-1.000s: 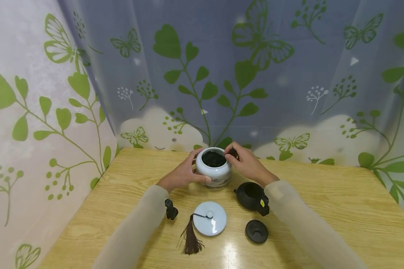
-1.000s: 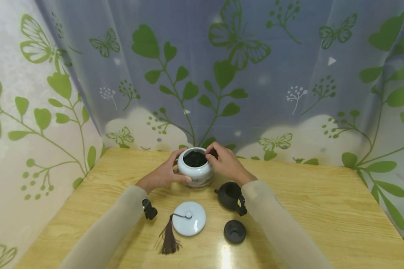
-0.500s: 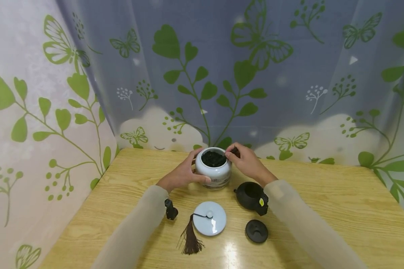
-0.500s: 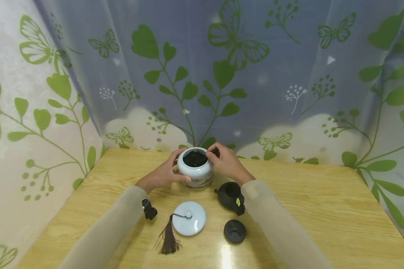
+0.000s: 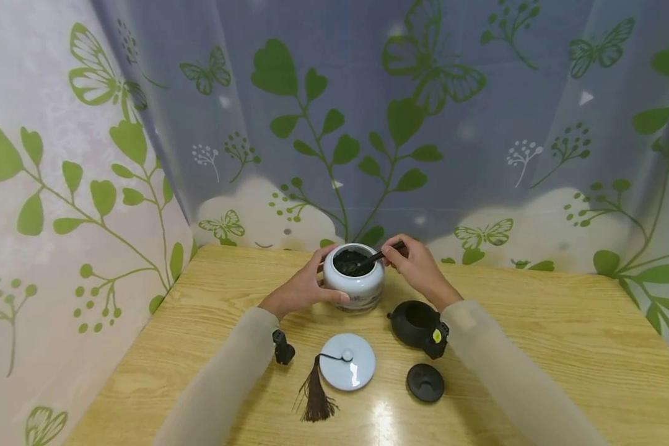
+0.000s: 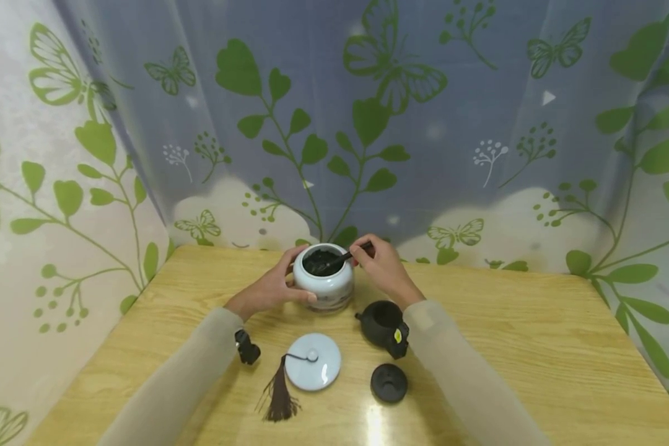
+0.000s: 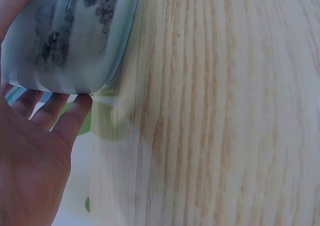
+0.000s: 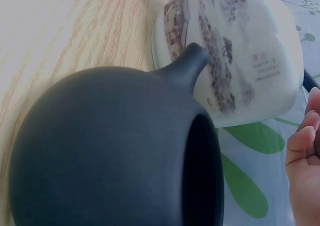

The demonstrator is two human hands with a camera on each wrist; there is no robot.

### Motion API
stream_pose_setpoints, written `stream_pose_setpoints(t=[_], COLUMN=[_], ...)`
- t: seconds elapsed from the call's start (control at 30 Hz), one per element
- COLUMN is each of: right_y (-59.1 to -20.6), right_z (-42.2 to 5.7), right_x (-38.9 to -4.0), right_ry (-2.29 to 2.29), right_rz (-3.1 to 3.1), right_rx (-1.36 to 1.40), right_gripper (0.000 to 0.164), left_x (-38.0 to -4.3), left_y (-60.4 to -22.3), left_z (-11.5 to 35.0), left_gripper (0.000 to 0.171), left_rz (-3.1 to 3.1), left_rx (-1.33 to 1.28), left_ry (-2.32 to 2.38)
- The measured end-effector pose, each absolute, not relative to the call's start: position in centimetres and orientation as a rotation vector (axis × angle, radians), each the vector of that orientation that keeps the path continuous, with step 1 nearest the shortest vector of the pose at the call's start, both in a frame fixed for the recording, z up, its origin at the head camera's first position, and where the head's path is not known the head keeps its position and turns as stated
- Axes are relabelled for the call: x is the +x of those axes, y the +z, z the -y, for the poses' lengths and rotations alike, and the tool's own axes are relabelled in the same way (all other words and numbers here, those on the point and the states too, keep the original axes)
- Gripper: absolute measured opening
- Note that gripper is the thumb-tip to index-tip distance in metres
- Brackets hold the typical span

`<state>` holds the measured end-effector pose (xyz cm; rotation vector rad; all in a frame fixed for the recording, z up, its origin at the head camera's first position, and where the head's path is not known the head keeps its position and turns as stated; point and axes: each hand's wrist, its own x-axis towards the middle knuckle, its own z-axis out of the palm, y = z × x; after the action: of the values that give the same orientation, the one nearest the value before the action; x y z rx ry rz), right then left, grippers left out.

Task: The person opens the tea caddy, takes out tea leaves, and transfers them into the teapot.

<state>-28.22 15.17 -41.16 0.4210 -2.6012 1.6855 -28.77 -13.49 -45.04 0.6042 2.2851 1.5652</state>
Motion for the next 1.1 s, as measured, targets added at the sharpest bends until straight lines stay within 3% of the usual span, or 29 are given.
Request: stream_pose_setpoints(t=[1.1], right_y=[-40.3], right_z=[-19.9], right_x=[-26.5], right_ry=[1.893], right_rz=[2.423], right_rx=[0.422], right_gripper=[0.036], left_x=[-28.6], left_y=[-45.0], left_z=[13.6], left_gripper=[0.120], left_rz=[-2.255], left_rx=[0.603], left_ry=[1.582])
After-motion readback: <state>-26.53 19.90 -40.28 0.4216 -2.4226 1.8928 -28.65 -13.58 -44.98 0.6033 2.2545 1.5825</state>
